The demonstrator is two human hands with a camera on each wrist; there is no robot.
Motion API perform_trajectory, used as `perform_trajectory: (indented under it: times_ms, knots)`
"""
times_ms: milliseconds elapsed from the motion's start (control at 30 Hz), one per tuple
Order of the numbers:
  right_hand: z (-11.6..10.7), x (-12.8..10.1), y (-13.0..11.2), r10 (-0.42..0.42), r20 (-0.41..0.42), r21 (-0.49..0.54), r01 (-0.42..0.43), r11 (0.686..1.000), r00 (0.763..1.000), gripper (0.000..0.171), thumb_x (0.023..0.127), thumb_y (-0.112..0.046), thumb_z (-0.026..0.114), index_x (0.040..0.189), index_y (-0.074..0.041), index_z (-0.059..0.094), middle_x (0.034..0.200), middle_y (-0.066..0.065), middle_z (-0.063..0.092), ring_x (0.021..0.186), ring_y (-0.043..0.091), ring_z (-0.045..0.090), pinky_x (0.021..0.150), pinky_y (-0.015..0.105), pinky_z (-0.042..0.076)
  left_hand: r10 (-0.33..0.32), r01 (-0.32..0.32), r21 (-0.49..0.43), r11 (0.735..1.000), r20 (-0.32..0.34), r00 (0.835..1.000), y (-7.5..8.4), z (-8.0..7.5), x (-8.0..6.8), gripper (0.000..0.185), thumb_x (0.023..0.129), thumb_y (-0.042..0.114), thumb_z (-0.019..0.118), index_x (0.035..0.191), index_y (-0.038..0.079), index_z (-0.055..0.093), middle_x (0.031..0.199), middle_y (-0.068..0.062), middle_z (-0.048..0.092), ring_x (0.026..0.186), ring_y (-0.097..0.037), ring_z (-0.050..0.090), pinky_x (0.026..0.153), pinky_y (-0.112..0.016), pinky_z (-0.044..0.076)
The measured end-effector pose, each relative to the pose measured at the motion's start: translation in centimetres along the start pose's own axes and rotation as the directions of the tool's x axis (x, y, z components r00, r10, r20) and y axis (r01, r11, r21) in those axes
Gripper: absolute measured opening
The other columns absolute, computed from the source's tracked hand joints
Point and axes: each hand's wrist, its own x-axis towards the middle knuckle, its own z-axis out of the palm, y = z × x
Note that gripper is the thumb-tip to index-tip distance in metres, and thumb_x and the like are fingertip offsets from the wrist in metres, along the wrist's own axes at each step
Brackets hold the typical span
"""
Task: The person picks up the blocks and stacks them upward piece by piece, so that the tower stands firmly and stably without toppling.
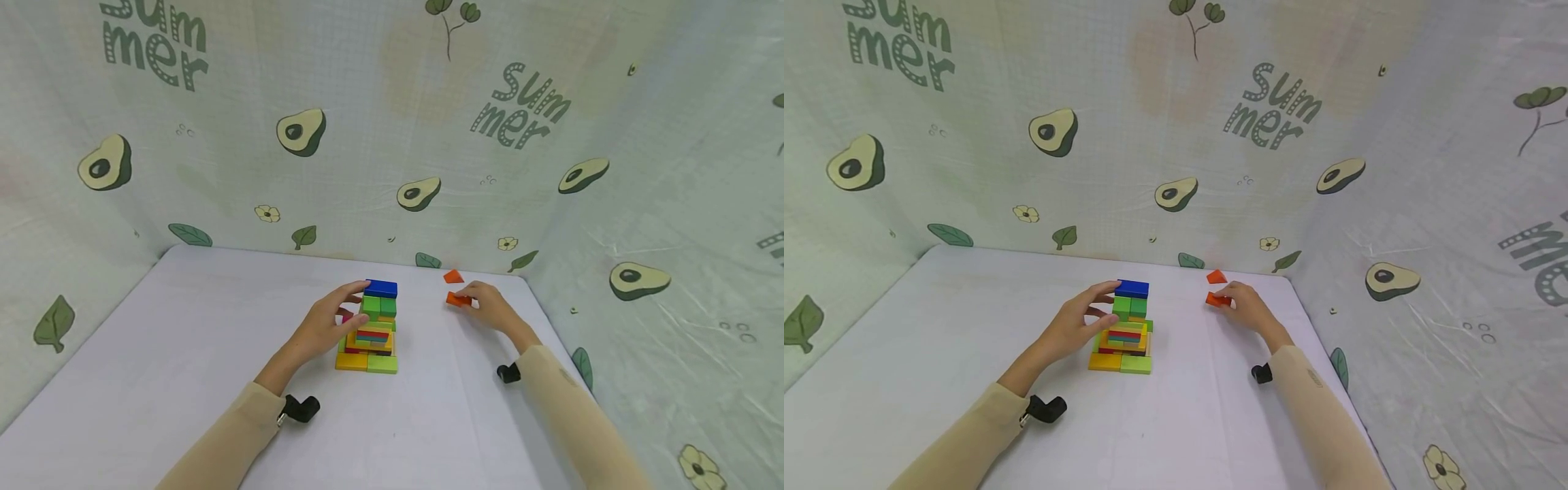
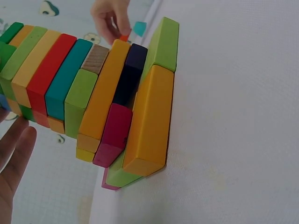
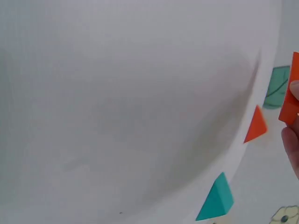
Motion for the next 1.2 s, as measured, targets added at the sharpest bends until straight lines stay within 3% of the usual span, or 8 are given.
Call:
perform_trajectory:
  times_ms: [200, 367, 433, 667, 800, 1200]
  knots:
    - [-1.0, -1.2, -4.4, -0.136, -0.038, 0.026, 0.137, 0.990, 0.990, 0.033, 0.095, -0.003, 0.079, 0.127, -0.006, 0.077, 0.121, 0.008, 0.073, 0.109, 0.028, 0.068, 0.093, 0.048, 0.061, 0.027, -0.027, -0.011, 1.000, -0.007, 1.000, -0.1, 0.0, 0.1, 0.068, 0.102, 0.033, 0.074, 0.161, 0.040, 0.042, 0.158, -0.002, 0.053, 0.125, -0.035, 0.065, 0.096, -0.047, 0.061]
    - [-2.3, -2.0, -8.5, -0.201, -0.067, 0.043, 0.204, 0.978, 0.977, 0.033, 0.094, -0.005, 0.080, 0.127, -0.010, 0.078, 0.121, 0.003, 0.072, 0.108, 0.023, 0.067, 0.093, 0.045, 0.062, 0.023, -0.023, -0.013, 1.000, -0.010, 1.000, -0.1, -0.1, 0.1, 0.069, 0.102, 0.032, 0.075, 0.161, 0.040, 0.042, 0.158, -0.001, 0.053, 0.126, -0.030, 0.065, 0.097, -0.049, 0.061]
    - [-3.0, -2.1, -10.1, -0.246, -0.091, 0.052, 0.252, 0.966, 0.965, 0.033, 0.094, -0.005, 0.081, 0.126, -0.011, 0.078, 0.121, 0.002, 0.072, 0.108, 0.022, 0.066, 0.092, 0.045, 0.062, 0.014, -0.014, -0.010, 1.000, -0.009, 1.000, -0.1, -0.2, 0.1, 0.069, 0.102, 0.033, 0.075, 0.161, 0.041, 0.042, 0.158, -0.001, 0.054, 0.125, -0.028, 0.065, 0.097, -0.047, 0.061]
    - [-4.4, -1.9, -15.3, -0.432, -0.152, 0.061, 0.444, 0.894, 0.889, 0.034, 0.092, -0.005, 0.082, 0.125, -0.011, 0.078, 0.120, 0.001, 0.074, 0.110, 0.021, 0.067, 0.090, 0.038, 0.061, 0.002, -0.002, -0.035, 0.999, -0.001, 1.000, -0.1, -0.2, 0.1, 0.068, 0.101, 0.032, 0.075, 0.161, 0.038, 0.042, 0.157, -0.005, 0.054, 0.128, -0.041, 0.063, 0.098, -0.054, 0.060]
    - [-4.4, -1.5, -17.4, -0.471, -0.139, 0.058, 0.482, 0.874, 0.871, 0.034, 0.093, -0.005, 0.082, 0.127, -0.010, 0.078, 0.122, 0.002, 0.072, 0.113, 0.019, 0.066, 0.092, 0.033, 0.061, 0.013, -0.013, -0.043, 0.999, 0.001, 1.000, -0.1, -0.2, 0.0, 0.068, 0.102, 0.033, 0.074, 0.161, 0.036, 0.042, 0.157, -0.006, 0.055, 0.129, -0.041, 0.062, 0.099, -0.057, 0.059]
    - [-3.0, -0.2, -20.5, -0.493, -0.100, 0.012, 0.496, 0.868, 0.865, 0.030, 0.094, -0.005, 0.081, 0.124, -0.007, 0.079, 0.122, 0.008, 0.069, 0.113, 0.022, 0.064, 0.093, 0.029, 0.060, 0.047, -0.047, -0.030, 0.998, 0.012, 0.999, -0.2, -0.2, 0.0, 0.067, 0.102, 0.034, 0.073, 0.161, 0.039, 0.041, 0.157, -0.001, 0.054, 0.130, -0.037, 0.062, 0.099, -0.048, 0.060]
